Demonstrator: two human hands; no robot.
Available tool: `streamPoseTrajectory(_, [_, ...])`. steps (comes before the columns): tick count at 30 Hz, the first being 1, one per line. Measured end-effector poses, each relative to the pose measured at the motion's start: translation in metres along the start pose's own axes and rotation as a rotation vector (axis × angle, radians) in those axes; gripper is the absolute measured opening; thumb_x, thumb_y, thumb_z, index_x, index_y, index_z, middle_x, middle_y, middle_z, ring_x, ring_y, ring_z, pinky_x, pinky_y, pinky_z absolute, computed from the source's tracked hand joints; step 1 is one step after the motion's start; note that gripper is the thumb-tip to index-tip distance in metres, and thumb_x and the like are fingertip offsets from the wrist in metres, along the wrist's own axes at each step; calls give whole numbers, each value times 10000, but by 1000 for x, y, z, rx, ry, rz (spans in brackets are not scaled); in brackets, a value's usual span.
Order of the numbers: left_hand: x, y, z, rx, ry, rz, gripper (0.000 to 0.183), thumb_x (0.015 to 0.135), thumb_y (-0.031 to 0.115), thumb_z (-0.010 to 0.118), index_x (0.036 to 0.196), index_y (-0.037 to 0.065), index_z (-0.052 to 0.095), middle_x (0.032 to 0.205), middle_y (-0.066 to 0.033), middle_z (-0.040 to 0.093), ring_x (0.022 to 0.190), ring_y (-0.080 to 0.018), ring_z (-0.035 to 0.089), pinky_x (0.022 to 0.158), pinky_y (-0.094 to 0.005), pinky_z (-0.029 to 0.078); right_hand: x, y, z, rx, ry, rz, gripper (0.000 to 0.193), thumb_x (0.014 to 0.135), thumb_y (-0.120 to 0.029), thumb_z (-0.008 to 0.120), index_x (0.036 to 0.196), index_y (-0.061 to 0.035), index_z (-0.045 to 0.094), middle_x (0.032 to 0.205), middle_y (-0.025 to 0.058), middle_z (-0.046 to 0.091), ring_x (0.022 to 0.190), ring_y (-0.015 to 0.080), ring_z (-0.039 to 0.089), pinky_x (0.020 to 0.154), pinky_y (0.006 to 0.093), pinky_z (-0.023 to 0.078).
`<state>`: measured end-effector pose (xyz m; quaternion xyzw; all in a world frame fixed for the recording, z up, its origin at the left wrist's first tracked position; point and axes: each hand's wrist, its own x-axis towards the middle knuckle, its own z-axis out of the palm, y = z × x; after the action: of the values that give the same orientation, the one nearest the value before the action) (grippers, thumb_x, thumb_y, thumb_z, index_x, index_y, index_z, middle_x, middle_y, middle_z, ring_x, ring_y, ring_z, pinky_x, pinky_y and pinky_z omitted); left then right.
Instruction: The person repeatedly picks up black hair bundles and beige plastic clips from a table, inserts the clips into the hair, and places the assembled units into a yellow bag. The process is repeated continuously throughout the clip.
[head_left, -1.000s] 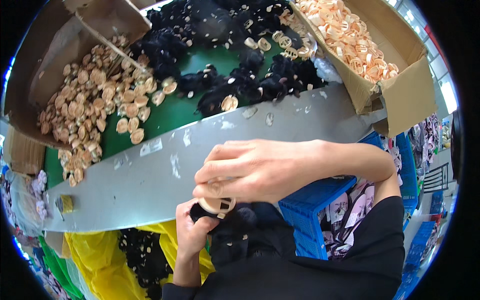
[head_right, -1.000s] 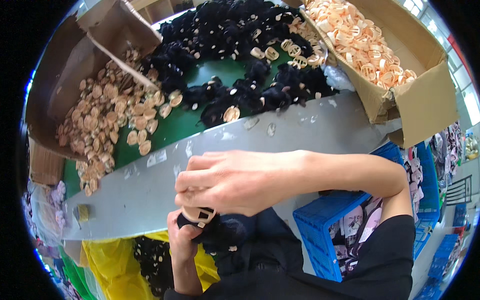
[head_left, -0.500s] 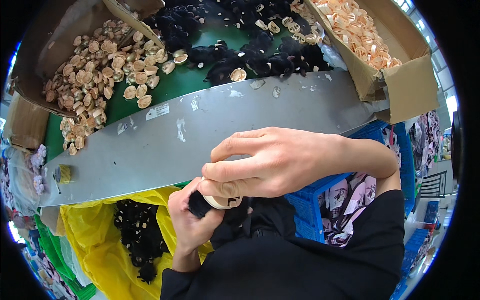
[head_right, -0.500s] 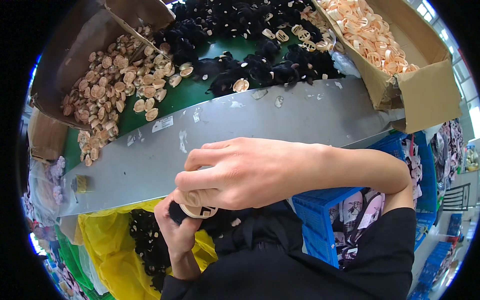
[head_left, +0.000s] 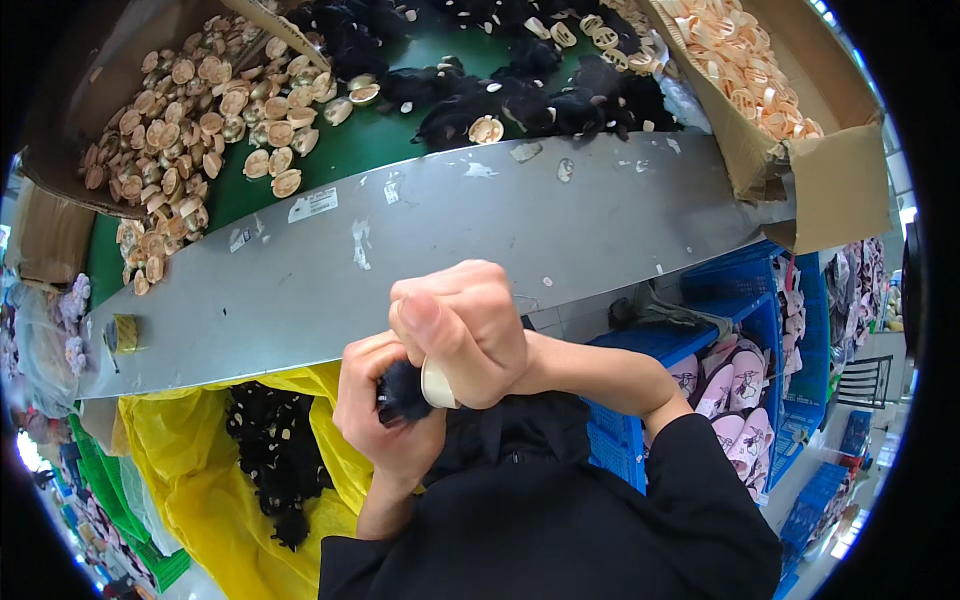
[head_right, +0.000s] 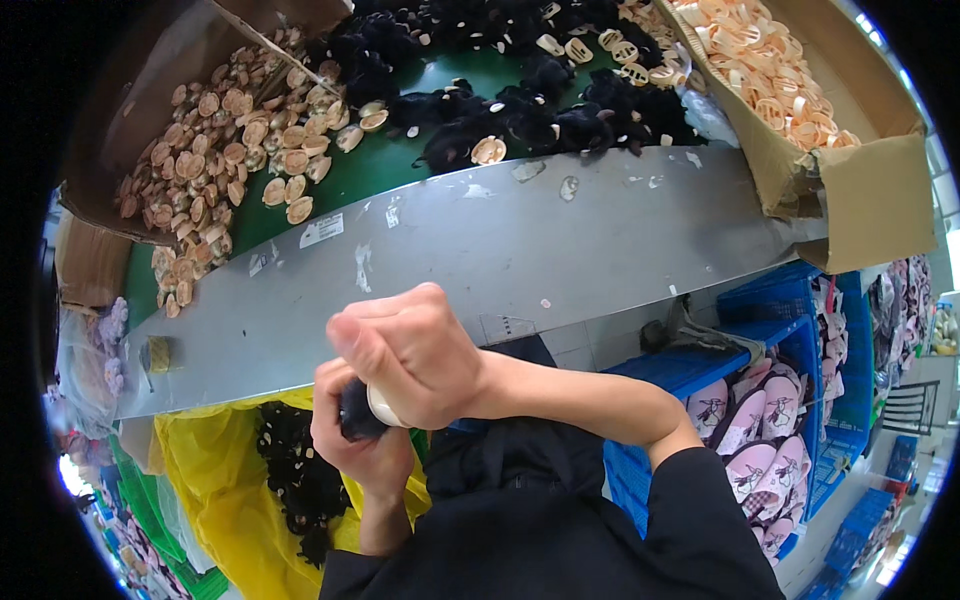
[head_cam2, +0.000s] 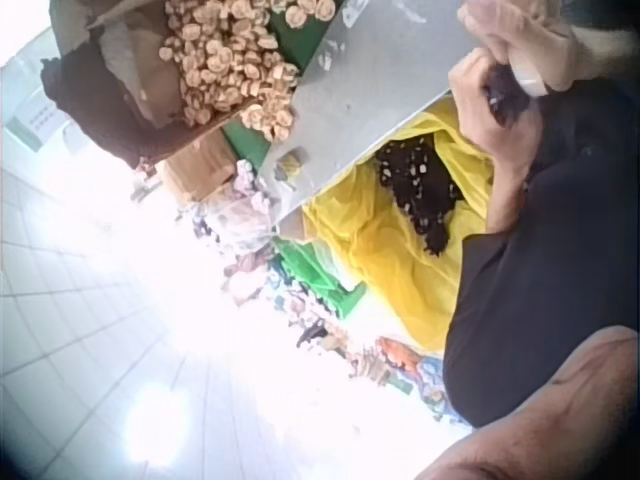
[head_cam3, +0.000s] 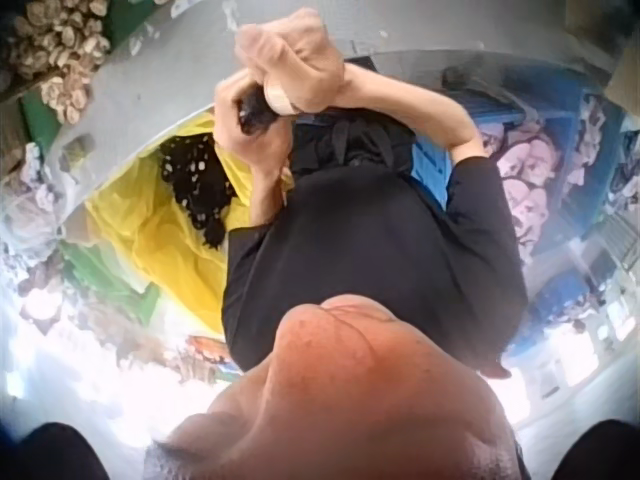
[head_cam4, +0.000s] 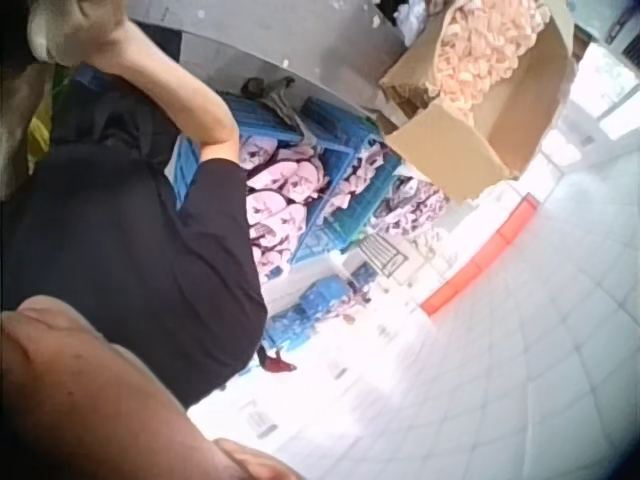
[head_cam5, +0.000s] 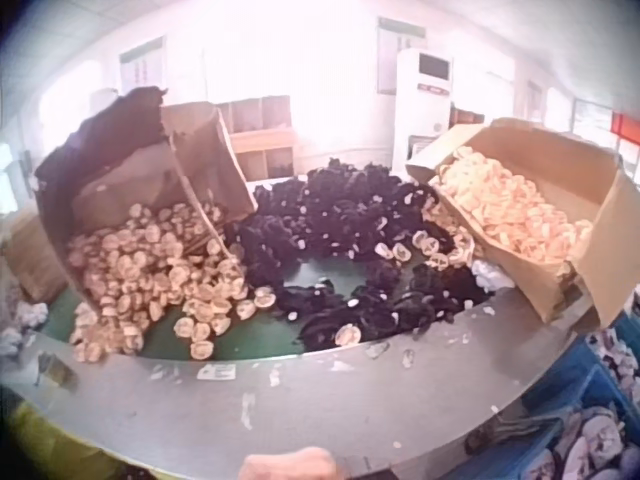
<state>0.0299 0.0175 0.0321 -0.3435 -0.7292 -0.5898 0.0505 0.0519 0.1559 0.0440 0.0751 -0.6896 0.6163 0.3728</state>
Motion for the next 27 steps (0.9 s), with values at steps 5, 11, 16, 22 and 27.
streamPoseTrajectory(5, [-2,-25,1,-35,19,-72,227,718,-81,632,936,-18,634,892,-138,650,810,-278,652,758,-303,514,-20,22,11,362,45,516,604,1122,-368,354,621,-43,446,601,15,436,546,74,368,526,267,314])
streamPoseTrajectory(11, [13,-45,11,-174,174,-395,161,857,-29,711,968,24,607,995,-24,621,835,-81,574,714,-217,455,-28,46,-3,-60,103,423,534,1073,-476,495,805,-16,545,688,87,508,574,167,470,575,320,426])
streamPoseTrajectory(16, [15,-51,5,-571,-102,-588,66,981,32,644,1037,0,633,977,5,655,926,-50,589,796,-218,474,-43,43,-7,-201,145,327,463,894,-451,784,846,-23,613,732,94,592,656,196,624,598,288,488])
streamPoseTrajectory(22, [9,-55,5,-1012,-110,-596,306,997,119,625,1256,-44,623,1215,-112,675,1089,-154,635,970,-299,482,-40,32,-14,-357,168,223,428,824,-320,872,746,-34,563,688,77,479,576,177,482,509,306,376])
streamPoseTrajectory(27, [8,-63,5,-512,-138,-184,111,999,106,623,987,-1,597,994,-35,577,923,-117,528,856,-244,411,-34,35,-7,-658,210,-66,376,746,-186,865,681,-79,510,683,76,464,564,268,473,526,372,384])
